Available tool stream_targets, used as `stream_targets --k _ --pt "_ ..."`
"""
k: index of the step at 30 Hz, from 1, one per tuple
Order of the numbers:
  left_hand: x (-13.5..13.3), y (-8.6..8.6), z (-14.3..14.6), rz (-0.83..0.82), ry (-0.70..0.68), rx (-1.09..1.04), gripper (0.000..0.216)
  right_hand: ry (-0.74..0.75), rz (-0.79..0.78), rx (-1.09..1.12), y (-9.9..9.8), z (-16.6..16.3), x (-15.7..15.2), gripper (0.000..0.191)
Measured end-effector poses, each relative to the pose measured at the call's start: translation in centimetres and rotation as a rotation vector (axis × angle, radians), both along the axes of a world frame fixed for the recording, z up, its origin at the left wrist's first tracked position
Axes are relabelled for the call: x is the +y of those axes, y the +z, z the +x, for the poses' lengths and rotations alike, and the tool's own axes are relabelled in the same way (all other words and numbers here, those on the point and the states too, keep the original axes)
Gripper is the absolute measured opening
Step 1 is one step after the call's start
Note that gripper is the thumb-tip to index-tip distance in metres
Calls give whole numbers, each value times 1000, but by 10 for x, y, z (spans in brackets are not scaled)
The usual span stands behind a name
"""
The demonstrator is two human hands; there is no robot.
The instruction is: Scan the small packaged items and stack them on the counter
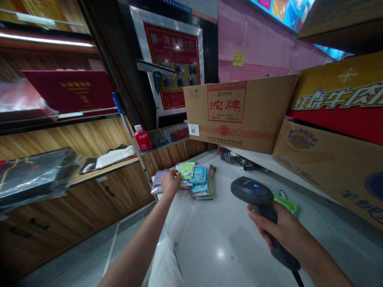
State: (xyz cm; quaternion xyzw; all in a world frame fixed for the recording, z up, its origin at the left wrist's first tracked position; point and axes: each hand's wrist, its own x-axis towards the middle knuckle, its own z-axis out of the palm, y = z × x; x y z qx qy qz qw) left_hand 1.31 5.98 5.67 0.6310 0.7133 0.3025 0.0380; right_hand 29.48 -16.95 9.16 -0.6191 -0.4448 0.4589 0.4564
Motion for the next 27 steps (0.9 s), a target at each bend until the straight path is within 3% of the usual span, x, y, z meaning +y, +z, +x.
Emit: stream_targets --k 3,8,11,14,19,22,27 --pt "-12 1 9 130 -40 1 26 -47 24 -25 3 7 0 47" --pt "-43 -1 47 391 -371 -49 21 -137 45 -22 13 18 0 44" --pt "-65 -12 79 378 -613 -92 19 -182 26 8 14 27 2 43" --pt "-79 -31 112 213 -774 -97 18 -176 21 12 10 35 5 42" --pt "-78 -52 165 -75 -679 62 22 -164 8 26 5 40 9 42" --pt "-73 -53 193 -122 -558 141 23 -204 5 54 8 37 9 41" --pt "-69 -49 219 -181 -377 116 50 -251 -15 78 11 34 9 43"
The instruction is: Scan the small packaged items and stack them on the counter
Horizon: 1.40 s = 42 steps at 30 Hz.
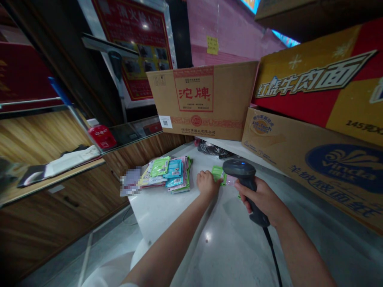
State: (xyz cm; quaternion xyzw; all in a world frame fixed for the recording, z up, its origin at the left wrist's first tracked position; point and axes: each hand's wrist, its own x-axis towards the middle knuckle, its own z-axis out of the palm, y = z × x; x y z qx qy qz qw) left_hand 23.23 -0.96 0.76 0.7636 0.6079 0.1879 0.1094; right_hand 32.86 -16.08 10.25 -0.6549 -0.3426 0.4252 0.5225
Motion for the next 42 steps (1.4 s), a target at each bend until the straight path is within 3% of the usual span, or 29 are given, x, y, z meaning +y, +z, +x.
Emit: stream_targets --k 4,10,16,19,22,26,30,42 --pt "5 4 -3 -91 24 -48 50 22 25 -6 -1 2 0 43" --pt "10 17 -24 -184 -86 -347 28 44 34 -37 -1 -1 0 44" --pt "6 24 -72 33 -174 -735 5 85 28 -37 0 -8 -5 47" --pt "5 15 -108 125 -126 -1067 7 108 36 -41 2 -19 -6 45" --pt "3 0 -142 229 -35 -1255 14 140 28 -50 -2 -34 -3 45" --pt "1 -16 -165 275 88 -1320 23 233 -6 -72 -17 -51 2 44" --pt "1 -23 -169 286 142 -1291 26 298 -13 -104 -24 -62 1 39" --pt "3 -24 -172 323 167 -1190 14 355 -61 -167 -14 -70 -7 32"
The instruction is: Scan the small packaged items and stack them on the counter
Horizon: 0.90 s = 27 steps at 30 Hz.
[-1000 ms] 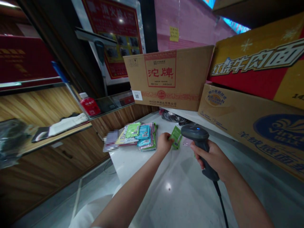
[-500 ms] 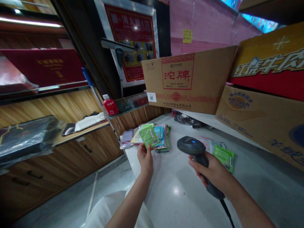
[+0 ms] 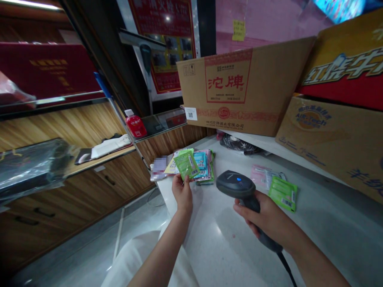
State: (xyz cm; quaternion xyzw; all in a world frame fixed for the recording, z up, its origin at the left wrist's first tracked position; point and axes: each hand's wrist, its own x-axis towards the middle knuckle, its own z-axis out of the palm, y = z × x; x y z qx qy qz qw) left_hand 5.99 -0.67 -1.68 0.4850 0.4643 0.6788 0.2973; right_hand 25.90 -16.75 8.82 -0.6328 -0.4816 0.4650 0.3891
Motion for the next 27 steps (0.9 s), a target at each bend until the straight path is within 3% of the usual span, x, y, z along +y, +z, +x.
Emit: stream_targets --k 5,12,18,21,24,27 --pt "0 -3 0 -35 49 77 12 17 1 20 -1 0 0 30" --pt "-1 1 2 32 -39 -52 17 -4 -1 49 -2 0 -2 33" --pt "-1 1 -4 39 137 -133 17 -20 14 71 0 0 1 35" --pt "1 2 -8 35 139 -205 21 -27 21 81 2 0 1 37" --pt "10 12 -10 21 57 -237 26 -46 24 84 5 0 0 40" --pt "32 31 -11 -18 -16 -137 26 -63 38 104 6 0 -1 41"
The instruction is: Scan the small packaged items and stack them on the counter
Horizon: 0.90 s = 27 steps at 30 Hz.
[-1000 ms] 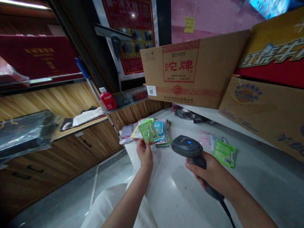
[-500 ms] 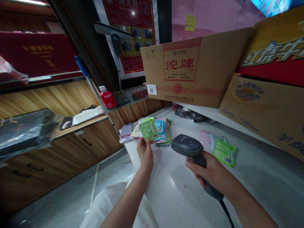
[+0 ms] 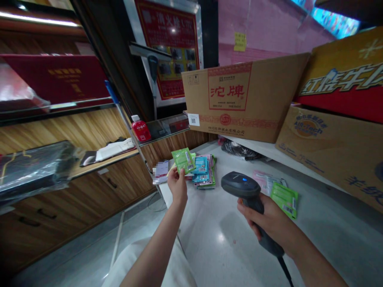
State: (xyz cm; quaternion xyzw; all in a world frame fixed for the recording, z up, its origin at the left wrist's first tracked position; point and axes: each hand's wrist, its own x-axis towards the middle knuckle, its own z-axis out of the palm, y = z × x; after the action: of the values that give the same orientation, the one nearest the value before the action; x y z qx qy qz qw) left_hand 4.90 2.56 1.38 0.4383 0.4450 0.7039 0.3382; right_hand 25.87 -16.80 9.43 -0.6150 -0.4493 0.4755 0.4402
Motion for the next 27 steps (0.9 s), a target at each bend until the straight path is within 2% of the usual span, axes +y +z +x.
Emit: stream_targets --k 6,9,12,16,18,21,23,27 --pt "48 37 1 -231 -53 345 12 -31 12 16 -3 1 0 41" --pt "53 43 0 -282 26 598 12 -33 24 22 -4 3 0 40" --pt "46 43 -2 -273 97 875 13 -47 39 23 -2 4 -1 41" --pt "28 40 -4 -109 170 1150 20 -70 31 18 4 5 -1 42" --pt "18 36 -5 21 112 1247 21 -74 39 25 7 6 -1 42" --pt "6 29 -5 172 -49 1370 23 -85 38 43 8 8 -1 43" --pt "2 24 -3 221 -90 1426 27 -89 35 54 7 11 0 43" --pt "-1 18 1 222 -75 1459 31 -60 44 59 2 18 1 44"
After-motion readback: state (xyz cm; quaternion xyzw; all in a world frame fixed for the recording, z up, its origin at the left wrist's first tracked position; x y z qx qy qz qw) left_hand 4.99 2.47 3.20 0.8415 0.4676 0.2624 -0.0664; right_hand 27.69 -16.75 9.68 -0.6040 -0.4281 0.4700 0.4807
